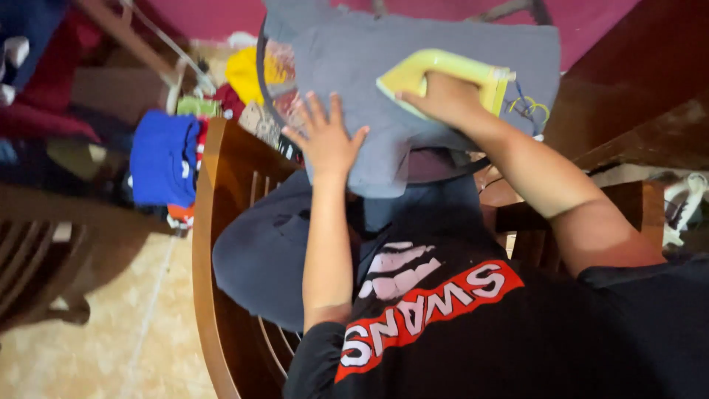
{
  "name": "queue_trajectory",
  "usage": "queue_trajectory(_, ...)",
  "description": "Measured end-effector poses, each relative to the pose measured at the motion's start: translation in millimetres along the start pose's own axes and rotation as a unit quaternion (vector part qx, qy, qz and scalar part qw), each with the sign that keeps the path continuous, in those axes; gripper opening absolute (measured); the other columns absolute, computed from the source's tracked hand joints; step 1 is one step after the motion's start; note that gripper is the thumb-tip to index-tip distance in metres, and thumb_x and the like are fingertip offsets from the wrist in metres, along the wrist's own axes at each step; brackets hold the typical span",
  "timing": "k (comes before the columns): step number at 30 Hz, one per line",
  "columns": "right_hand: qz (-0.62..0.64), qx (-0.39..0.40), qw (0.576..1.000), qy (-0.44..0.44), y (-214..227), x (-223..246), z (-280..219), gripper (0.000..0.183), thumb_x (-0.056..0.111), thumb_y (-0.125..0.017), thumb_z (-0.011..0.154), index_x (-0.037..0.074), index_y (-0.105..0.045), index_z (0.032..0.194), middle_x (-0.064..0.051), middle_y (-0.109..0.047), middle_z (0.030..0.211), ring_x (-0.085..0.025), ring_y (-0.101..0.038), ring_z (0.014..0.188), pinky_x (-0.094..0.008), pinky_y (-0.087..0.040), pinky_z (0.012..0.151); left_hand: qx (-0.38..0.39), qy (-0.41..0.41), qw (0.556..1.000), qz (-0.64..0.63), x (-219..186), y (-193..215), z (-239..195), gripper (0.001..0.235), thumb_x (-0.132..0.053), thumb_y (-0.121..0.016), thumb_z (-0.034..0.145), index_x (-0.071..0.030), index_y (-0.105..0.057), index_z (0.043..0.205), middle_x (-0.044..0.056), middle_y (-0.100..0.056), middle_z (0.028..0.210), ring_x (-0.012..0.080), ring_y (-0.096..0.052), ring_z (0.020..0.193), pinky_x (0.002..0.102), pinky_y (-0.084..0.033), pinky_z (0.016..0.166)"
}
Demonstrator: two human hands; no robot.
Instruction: The person irons a grey shirt on a round glass table using a yellow iron. They smooth the fabric with their left hand while moving the iron with their right hand across the shirt's body and sleeves. The person adjusts the shirt's position multiple times to iron different sections.
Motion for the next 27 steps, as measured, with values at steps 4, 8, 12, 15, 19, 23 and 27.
queue_trajectory(4,-0.036,0.056,0.997,-0.042,-20,31,43,0.084,0.080,-0.054,0.088,0.009,-0.064,0.131,-0.015,-0.067,0.132,-0.040,-0.062,0.119,-0.051,-0.050,0.085,-0.079,-0.072,0.993,-0.048,-23,-16,-29,0.085,-0.074,-0.039,0.097,-0.017,-0.037,0.160,0.017,-0.026,0.168,0.0438,-0.023,0.154,0.076,-0.019,0.114)
queue_trajectory(8,-0.024,-0.005,0.999,0.023,-46,54,91,0.077,0.080,-0.060,0.088,0.012,-0.068,0.123,-0.016,-0.070,0.122,-0.042,-0.065,0.111,-0.053,-0.050,0.085,-0.139,-0.063,0.988,-0.039,-19,-26,-43,0.081,-0.069,-0.042,0.097,-0.013,-0.048,0.155,0.017,-0.039,0.163,0.0382,-0.029,0.154,0.068,-0.013,0.122)
queue_trajectory(12,-0.027,-0.045,0.995,0.084,-53,76,121,0.073,0.076,-0.062,0.090,0.011,-0.067,0.124,-0.014,-0.070,0.122,-0.041,-0.065,0.108,-0.053,-0.051,0.077,-0.103,-0.062,0.992,-0.028,-18,-21,-37,0.079,-0.070,-0.041,0.096,-0.014,-0.049,0.152,0.015,-0.041,0.161,0.0379,-0.031,0.151,0.068,-0.017,0.119)
queue_trajectory(15,-0.026,-0.037,0.994,0.098,-54,79,124,0.076,0.076,-0.064,0.089,0.009,-0.065,0.124,-0.016,-0.069,0.122,-0.043,-0.065,0.106,-0.054,-0.051,0.077,-0.157,-0.067,0.985,-0.017,-17,-1,-34,0.069,-0.070,-0.044,0.095,-0.016,-0.058,0.136,0.011,-0.055,0.135,0.0361,-0.046,0.125,0.062,-0.031,0.101)
queue_trajectory(19,-0.045,-0.001,0.993,0.112,-49,84,115,0.085,0.081,-0.061,0.085,0.007,-0.067,0.128,-0.018,-0.068,0.128,-0.044,-0.063,0.112,-0.053,-0.051,0.084,-0.274,-0.041,0.957,-0.091,-4,16,-26,0.045,-0.053,-0.049,0.099,-0.017,-0.065,0.120,0.001,-0.073,0.109,0.0329,-0.060,0.096,0.050,-0.039,0.077)
queue_trajectory(23,-0.007,-0.120,0.991,0.063,-51,71,139,0.061,0.068,-0.064,0.092,0.012,-0.068,0.117,-0.015,-0.072,0.113,-0.041,-0.067,0.101,-0.054,-0.052,0.075,-0.235,-0.037,0.971,0.026,-8,2,-17,0.067,-0.061,-0.051,0.098,-0.016,-0.055,0.147,0.008,-0.062,0.110,0.0341,-0.056,0.096,0.051,-0.043,0.074)
queue_trajectory(27,-0.016,-0.018,0.997,0.075,-50,72,106,0.080,0.074,-0.062,0.090,0.009,-0.060,0.136,-0.017,-0.065,0.132,-0.043,-0.062,0.113,-0.053,-0.051,0.083,-0.284,-0.033,0.958,-0.012,-11,26,-33,0.044,-0.049,-0.054,0.094,-0.013,-0.075,0.110,0.009,-0.061,0.101,0.0354,-0.054,0.094,0.053,-0.037,0.072)
Point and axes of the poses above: each hand's wrist, its own z-axis towards the middle knuckle, its own y-axis out of the back of the hand, x = y × z, the point moved 9 cm from there along z, towards the middle knuckle
